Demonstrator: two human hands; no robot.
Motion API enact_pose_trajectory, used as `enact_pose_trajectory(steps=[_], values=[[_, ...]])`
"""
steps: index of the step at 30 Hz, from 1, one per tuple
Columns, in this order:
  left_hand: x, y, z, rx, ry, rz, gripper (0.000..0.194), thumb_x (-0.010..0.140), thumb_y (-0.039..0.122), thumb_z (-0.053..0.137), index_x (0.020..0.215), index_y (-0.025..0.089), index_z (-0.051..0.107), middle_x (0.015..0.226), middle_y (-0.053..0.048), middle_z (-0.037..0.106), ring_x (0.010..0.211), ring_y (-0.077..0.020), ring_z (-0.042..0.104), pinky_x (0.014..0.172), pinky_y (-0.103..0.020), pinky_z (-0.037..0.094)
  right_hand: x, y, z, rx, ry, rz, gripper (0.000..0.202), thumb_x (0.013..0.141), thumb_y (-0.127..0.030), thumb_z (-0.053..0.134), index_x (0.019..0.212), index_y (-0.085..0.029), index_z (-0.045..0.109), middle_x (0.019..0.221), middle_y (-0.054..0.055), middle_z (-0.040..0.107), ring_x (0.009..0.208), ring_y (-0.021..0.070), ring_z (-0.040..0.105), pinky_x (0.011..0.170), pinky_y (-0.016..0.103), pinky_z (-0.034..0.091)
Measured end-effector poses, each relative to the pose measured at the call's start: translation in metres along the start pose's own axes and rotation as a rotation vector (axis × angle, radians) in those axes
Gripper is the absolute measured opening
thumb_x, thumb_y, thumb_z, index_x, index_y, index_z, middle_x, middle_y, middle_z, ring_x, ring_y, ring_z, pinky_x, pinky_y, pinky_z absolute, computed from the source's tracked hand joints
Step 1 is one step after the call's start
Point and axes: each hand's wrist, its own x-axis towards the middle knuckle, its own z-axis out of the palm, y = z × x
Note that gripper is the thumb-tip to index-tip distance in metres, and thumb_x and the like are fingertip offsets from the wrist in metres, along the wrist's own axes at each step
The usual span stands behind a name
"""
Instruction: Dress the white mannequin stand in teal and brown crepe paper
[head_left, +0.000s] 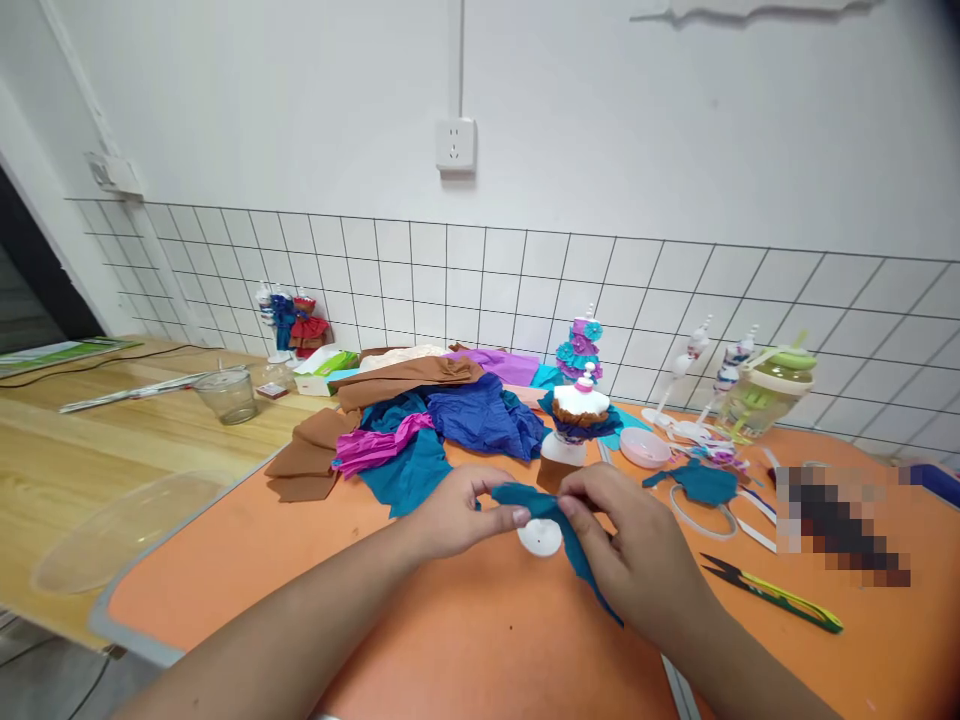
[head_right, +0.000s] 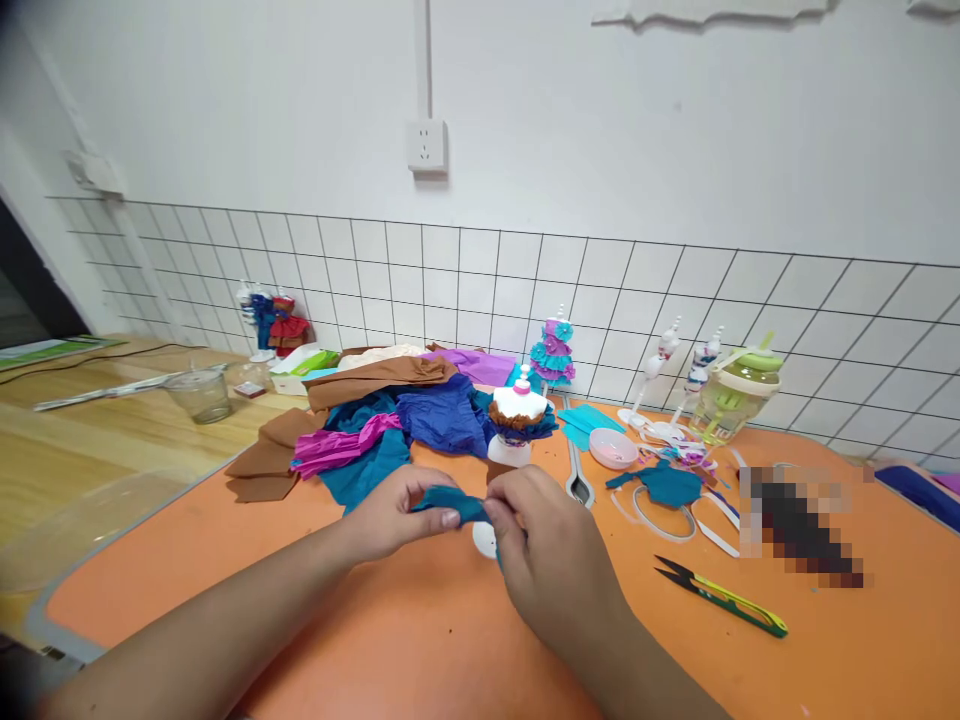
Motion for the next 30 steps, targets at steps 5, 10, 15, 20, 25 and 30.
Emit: enact_pose_trajectory(steps=[5, 10, 15, 20, 25, 30], values=[[0.014, -0.021, 0.006, -0.331, 0.201, 0.261, 0.078, 0.072, 0.064, 0.066, 0.135, 0.021, 0.052, 0.142, -0.012, 0.049, 0.136, -0.0348, 0.037, 0.111, -0.041, 0.030, 0.001, 0.013, 0.007, -0.214, -0.018, 0.080, 0.020, 0.095, -0.034, 0.041, 0.088, -0.023, 0.057, 0.058, -0.003, 0.062, 0.044, 0.0147, 0.054, 0.046, 0.025, 0.026], [0.045, -0.047, 0.022, -0.514, 0.090, 0.237, 0.090, 0.072, 0.070, 0.062, 0.144, 0.020, 0.041, 0.154, -0.013, 0.034, 0.145, -0.0336, 0.021, 0.116, -0.043, 0.021, 0.002, 0.030, 0.015, -0.315, 0.182, 0.023, 0.022, 0.095, -0.034, 0.045, 0.090, -0.021, 0.062, 0.061, -0.001, 0.066, 0.047, 0.0135, 0.057, 0.049, 0.025, 0.029], [0.061, -0.055, 0.024, -0.537, -0.020, 0.354, 0.079, 0.080, 0.066, 0.056, 0.145, 0.024, 0.039, 0.152, -0.013, 0.039, 0.142, -0.0356, 0.028, 0.114, -0.049, 0.023, 0.008, 0.041, 0.014, -0.526, 0.374, -0.193, 0.025, 0.096, -0.033, 0.048, 0.086, -0.022, 0.069, 0.064, -0.001, 0.069, 0.055, 0.0135, 0.060, 0.053, 0.027, 0.029], [0.055, -0.052, 0.024, -0.441, -0.044, 0.386, 0.086, 0.074, 0.064, 0.066, 0.146, 0.026, 0.038, 0.154, -0.012, 0.035, 0.143, -0.0366, 0.025, 0.114, -0.048, 0.024, 0.010, 0.045, 0.020, -0.555, 0.422, -0.213, 0.026, 0.096, -0.032, 0.050, 0.085, -0.021, 0.070, 0.056, -0.001, 0.065, 0.052, 0.0142, 0.059, 0.054, 0.028, 0.029], [0.049, -0.050, 0.031, -0.372, 0.033, 0.313, 0.077, 0.075, 0.055, 0.070, 0.141, 0.024, 0.046, 0.142, -0.013, 0.051, 0.131, -0.0345, 0.045, 0.108, -0.045, 0.036, 0.004, 0.048, 0.026, -0.573, 0.385, -0.210, 0.027, 0.096, -0.032, 0.049, 0.086, -0.020, 0.070, 0.056, 0.000, 0.065, 0.051, 0.0147, 0.059, 0.053, 0.029, 0.028], [0.054, -0.045, 0.034, -0.253, 0.208, 0.219, 0.050, 0.087, 0.050, 0.059, 0.127, 0.020, 0.060, 0.134, -0.011, 0.060, 0.126, -0.0285, 0.052, 0.106, -0.040, 0.040, 0.003, 0.048, 0.023, -0.608, 0.388, -0.211, 0.026, 0.096, -0.033, 0.050, 0.087, -0.020, 0.071, 0.059, 0.000, 0.067, 0.053, 0.0154, 0.060, 0.054, 0.028, 0.030]])
